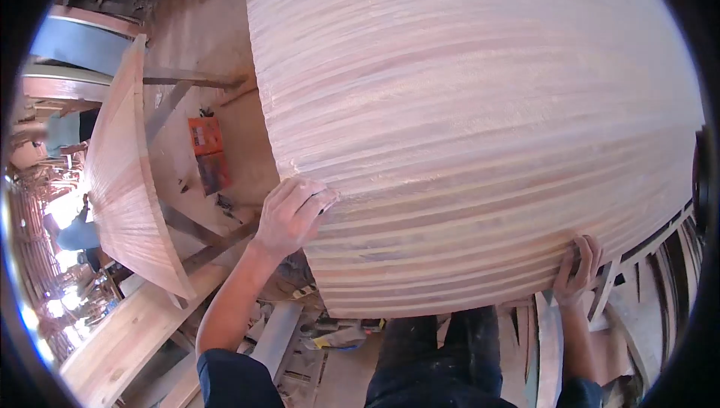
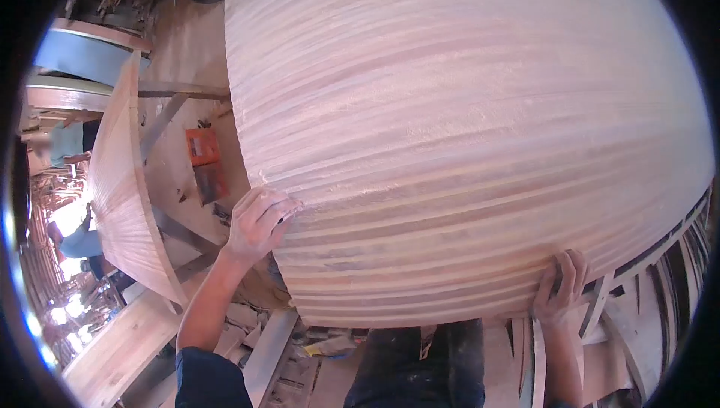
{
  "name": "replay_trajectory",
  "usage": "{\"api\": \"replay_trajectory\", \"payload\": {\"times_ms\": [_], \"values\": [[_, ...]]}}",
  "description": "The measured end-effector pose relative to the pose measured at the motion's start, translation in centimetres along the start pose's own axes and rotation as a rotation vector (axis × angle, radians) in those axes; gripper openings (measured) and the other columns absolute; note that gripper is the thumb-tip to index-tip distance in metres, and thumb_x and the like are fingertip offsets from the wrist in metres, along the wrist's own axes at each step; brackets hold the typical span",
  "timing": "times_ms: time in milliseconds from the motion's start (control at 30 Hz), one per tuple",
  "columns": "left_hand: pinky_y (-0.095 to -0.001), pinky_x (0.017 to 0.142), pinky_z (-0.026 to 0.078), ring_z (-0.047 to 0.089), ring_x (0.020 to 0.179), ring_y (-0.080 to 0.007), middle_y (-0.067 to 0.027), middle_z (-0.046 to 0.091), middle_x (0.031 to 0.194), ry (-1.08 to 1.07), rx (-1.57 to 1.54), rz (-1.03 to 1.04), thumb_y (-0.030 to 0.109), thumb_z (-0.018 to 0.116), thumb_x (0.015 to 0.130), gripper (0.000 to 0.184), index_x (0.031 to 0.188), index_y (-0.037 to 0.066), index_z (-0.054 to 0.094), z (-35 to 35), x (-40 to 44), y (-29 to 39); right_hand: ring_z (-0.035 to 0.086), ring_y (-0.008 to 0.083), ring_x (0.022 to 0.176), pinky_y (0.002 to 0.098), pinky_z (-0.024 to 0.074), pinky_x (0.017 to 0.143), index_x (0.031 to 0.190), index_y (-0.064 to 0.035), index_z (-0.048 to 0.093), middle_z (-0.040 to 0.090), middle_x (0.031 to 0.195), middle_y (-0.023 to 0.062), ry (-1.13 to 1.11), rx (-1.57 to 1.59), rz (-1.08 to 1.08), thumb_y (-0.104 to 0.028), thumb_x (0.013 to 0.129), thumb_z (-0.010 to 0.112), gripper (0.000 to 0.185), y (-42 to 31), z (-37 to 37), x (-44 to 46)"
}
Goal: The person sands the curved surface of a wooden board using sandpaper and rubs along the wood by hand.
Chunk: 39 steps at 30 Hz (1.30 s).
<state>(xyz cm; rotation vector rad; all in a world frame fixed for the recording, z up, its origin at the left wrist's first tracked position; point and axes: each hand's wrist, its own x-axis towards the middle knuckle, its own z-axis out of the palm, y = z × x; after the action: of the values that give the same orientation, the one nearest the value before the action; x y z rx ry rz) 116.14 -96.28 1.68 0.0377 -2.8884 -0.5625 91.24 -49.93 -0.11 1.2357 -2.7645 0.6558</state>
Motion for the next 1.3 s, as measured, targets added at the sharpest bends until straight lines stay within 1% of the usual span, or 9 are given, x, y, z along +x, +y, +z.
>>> {"api": "replay_trajectory", "payload": {"times_ms": [267, 467, 700, 767, 1033, 1100, 1167, 1233, 1300], "values": [[-0.037, 0.066, 0.053, 0.063, 0.078, -0.026, -0.0091, 0.063, 0.094, 0.117, 0.111, 0.004, -0.001, 0.077, 0.07, 0.028, 0.096, 0.003, 0.067, 1.3, -0.4, 0.7, 0.057, 0.0398, 0.098, 0.0478, 0.045, 0.087, 0.11, 0.0023, 0.063, 0.061, 0.108, 0.0206, 0.047, -0.001, -0.029, 0.001, 0.084, 0.059, 0.026, -0.2, -0.3, 0.3], [-0.0381, 0.071, 0.054, 0.063, 0.084, -0.029, -0.0104, 0.062, 0.094, -0.056, 0.098, 0.032, -0.001, 0.076, 0.072, 0.027, 0.097, 0.004, 0.065, 0.3, -0.3, 0.4, 0.058, 0.039, 0.096, 0.0466, 0.0462, 0.083, 0.11, 0.0006, 0.064, 0.061, 0.106, 0.0197, 0.085, 0.041, -0.027, 0.001, 0.083, 0.059, 0.027, -0.4, -0.5, 0.3], [-0.0396, 0.07, 0.052, 0.062, 0.083, -0.032, -0.0124, 0.064, 0.095, -0.045, -0.032, 0.005, -0.002, 0.072, 0.08, 0.018, 0.096, 0.002, 0.064, -0.3, 1.1, 0.4, 0.057, 0.0356, 0.091, 0.0444, 0.0461, 0.081, 0.109, -0.0008, 0.065, 0.062, 0.103, 0.0178, 0.144, 0.066, -0.053, 0.001, 0.081, 0.059, 0.028, -0.6, -0.3, 0.3], [-0.0401, 0.078, 0.054, 0.062, 0.09, -0.032, -0.0118, 0.063, 0.098, -0.087, -0.031, -0.031, 0.002, 0.07, 0.083, 0.017, 0.099, 0.004, 0.065, -0.4, 1.1, 0.7, 0.057, 0.0352, 0.091, 0.044, 0.0461, 0.081, 0.108, -0.0013, 0.065, 0.062, 0.102, 0.0172, 0.162, 0.068, -0.057, 0.001, 0.08, 0.059, 0.029, -0.5, -0.1, 0.1], [-0.0409, 0.079, 0.054, 0.063, 0.093, -0.0327, -0.0122, 0.063, 0.1, -0.043, -0.059, 0.001, 0.002, 0.07, 0.083, 0.017, 0.099, 0.005, 0.065, 1.9, 2.7, 2.3, 0.057, 0.0346, 0.091, 0.0436, 0.0459, 0.08, 0.105, -0.0033, 0.066, 0.061, 0.101, 0.0156, 0.17, 0.053, -0.053, -0.001, 0.075, 0.061, 0.031, -0.3, 0.0, 0.1], [-0.0416, 0.08, 0.054, 0.062, 0.095, -0.0335, -0.0127, 0.063, 0.103, -0.021, -0.066, 0.003, 0.002, 0.07, 0.082, 0.021, 0.102, 0.005, 0.065, 3.3, 4.2, 2.9, 0.057, 0.0348, 0.09, 0.0445, 0.0457, 0.08, 0.105, -0.004, 0.066, 0.06, 0.1, 0.0155, 0.169, 0.047, -0.051, -0.002, 0.073, 0.062, 0.032, -0.4, 0.1, 0.3], [-0.0431, 0.075, 0.054, 0.061, 0.093, -0.0345, -0.0127, 0.061, 0.102, -0.015, -0.02, 0.022, 0.003, 0.07, 0.079, 0.03, 0.108, 0.008, 0.066, 4.9, 6.5, 4.7, 0.056, 0.0349, 0.09, 0.0446, 0.0455, 0.08, 0.105, -0.0039, 0.066, 0.06, 0.1, 0.0156, 0.154, 0.025, -0.024, -0.002, 0.073, 0.062, 0.032, -0.5, 0.1, 0.2], [-0.044, 0.077, 0.054, 0.06, 0.095, -0.0345, -0.0137, 0.06, 0.103, 0.034, 0.009, 0.022, 0.008, 0.071, 0.075, 0.037, 0.112, 0.01, 0.066, 8.3, 9.8, 7.3, 0.056, 0.0351, 0.089, 0.0448, 0.0454, 0.081, 0.105, -0.0039, 0.066, 0.06, 0.1, 0.0157, 0.139, 0.014, -0.016, -0.002, 0.073, 0.061, 0.032, -0.7, 0.2, 0.4], [-0.0428, 0.082, 0.056, 0.059, 0.105, -0.0333, -0.0158, 0.059, 0.104, 0.027, 0.026, 0.074, 0.01, 0.07, 0.077, 0.034, 0.11, 0.005, 0.065, 10.7, 15.3, 10.9, 0.056, 0.0358, 0.09, 0.0454, 0.045, 0.081, 0.104, -0.0033, 0.066, 0.059, 0.1, 0.0169, 0.125, -0.001, 0.004, -0.002, 0.073, 0.061, 0.031, -0.9, 0.1, 0.4]]}}
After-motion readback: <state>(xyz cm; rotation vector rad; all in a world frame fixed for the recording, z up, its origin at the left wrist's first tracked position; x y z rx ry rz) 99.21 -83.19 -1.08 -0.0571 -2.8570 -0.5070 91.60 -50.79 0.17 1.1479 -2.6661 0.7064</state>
